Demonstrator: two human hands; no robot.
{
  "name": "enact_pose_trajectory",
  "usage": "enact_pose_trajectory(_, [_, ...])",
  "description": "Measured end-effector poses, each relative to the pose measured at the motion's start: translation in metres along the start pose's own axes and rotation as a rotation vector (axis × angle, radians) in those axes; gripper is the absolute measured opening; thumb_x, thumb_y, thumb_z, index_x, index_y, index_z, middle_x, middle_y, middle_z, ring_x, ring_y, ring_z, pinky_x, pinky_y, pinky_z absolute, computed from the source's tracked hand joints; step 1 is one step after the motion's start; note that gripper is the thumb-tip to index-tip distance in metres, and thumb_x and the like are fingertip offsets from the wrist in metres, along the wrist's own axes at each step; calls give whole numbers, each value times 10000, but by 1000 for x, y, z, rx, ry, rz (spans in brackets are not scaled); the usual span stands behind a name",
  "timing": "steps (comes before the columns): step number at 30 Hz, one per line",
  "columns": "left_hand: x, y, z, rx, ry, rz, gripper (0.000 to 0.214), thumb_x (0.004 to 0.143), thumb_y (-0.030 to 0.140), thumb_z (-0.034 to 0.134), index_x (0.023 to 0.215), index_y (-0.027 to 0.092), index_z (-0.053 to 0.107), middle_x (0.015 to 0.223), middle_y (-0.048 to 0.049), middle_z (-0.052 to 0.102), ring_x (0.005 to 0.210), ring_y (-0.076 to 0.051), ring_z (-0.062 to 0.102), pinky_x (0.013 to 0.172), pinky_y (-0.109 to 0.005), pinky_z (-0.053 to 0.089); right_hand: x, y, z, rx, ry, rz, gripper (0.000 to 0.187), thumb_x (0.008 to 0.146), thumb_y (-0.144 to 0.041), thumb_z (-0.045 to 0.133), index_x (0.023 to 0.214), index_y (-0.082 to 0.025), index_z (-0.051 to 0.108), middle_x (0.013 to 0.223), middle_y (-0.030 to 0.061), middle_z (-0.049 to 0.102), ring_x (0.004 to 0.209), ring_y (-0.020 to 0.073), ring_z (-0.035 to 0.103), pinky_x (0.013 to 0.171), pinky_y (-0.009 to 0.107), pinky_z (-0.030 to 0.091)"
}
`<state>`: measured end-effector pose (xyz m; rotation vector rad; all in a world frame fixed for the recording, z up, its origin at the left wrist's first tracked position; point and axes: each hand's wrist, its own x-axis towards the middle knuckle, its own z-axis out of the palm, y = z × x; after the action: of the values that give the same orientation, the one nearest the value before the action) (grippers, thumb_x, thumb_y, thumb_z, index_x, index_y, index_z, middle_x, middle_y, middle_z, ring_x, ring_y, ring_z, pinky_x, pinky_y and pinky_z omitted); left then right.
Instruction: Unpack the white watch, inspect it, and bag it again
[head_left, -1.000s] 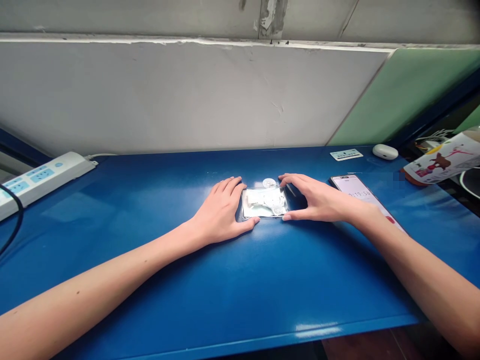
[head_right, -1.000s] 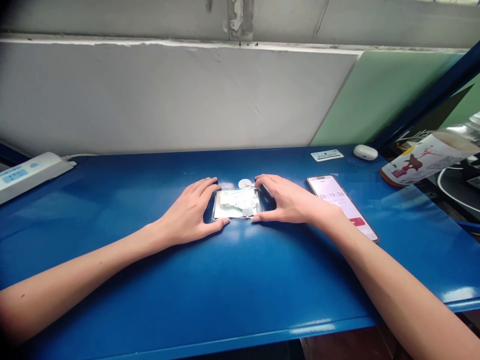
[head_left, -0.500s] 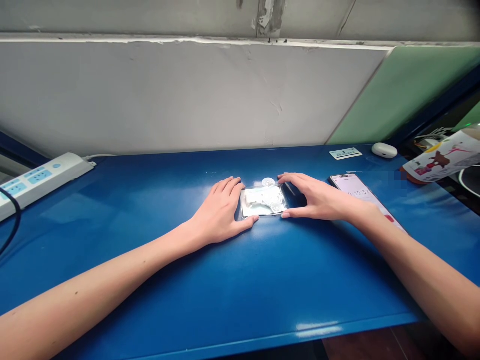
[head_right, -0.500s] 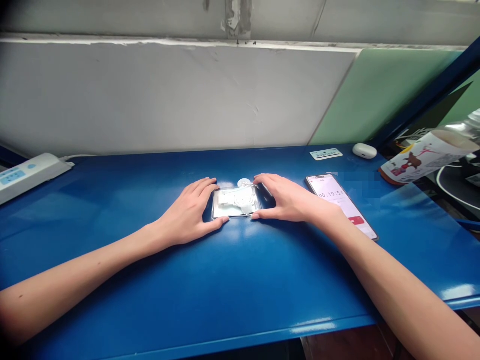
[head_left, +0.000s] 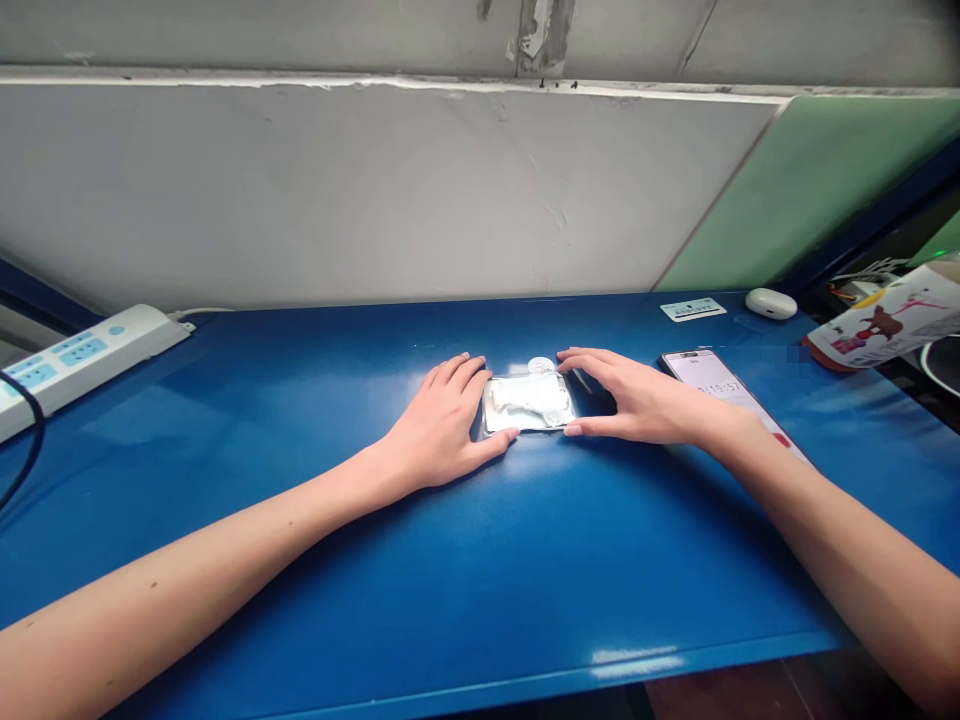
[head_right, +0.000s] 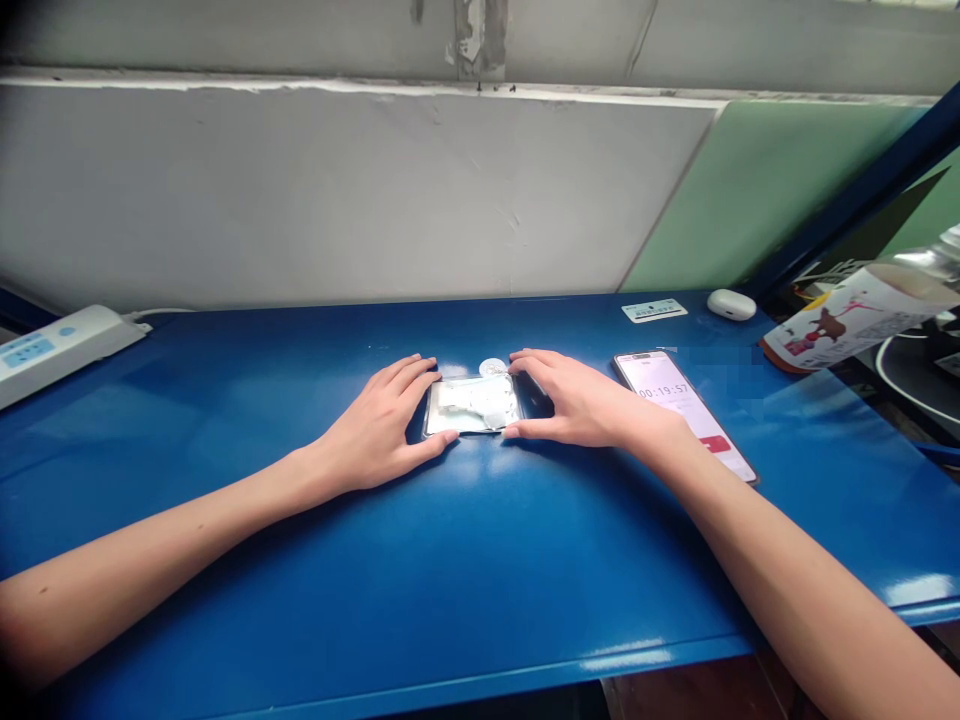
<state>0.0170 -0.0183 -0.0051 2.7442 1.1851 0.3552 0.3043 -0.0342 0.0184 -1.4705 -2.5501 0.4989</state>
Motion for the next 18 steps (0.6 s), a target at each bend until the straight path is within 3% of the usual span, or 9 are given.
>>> enact_pose_trajectory(7, [1,-3,2,-61,35,33,629,972,560,470,1361,71,546,1473,-205,507,1441,-383,354,1168,-543,351,-1,-2,1,-79,61,-120,829,823,-642,654,1452,-128,492,1498,209,503,1362,378,495,1103,523,442])
enact_pose_trajectory(12, [1,-4,0,-105,56,35,599,1002,535,404,1311,55,587,1416,-214,557,1408,-384,396,1155,-553,368,1,-11,2,-43,221,-295,353,946,-391,600,1244,-225,690,1287,113,696,1172,292,649,1003,459,518])
enact_pose_trajectory(15, [0,-4,-2,-151,83,49,527,1028,479,334,1267,102,615,1378,-184,588,1377,-360,441,1146,-561,377,1,-14,3,7,318,-315,277,981,-343,542,1162,-254,732,1156,79,761,1042,263,708,925,432,555])
enact_pose_trajectory(18, [0,-3,-2,-182,137,63,471,1014,450,389,1306,128,572,1374,-179,584,1349,-342,476,1134,-555,395,0,-16,3,65,408,-226,269,980,-347,527,1128,-274,739,1079,56,785,941,254,738,859,418,584])
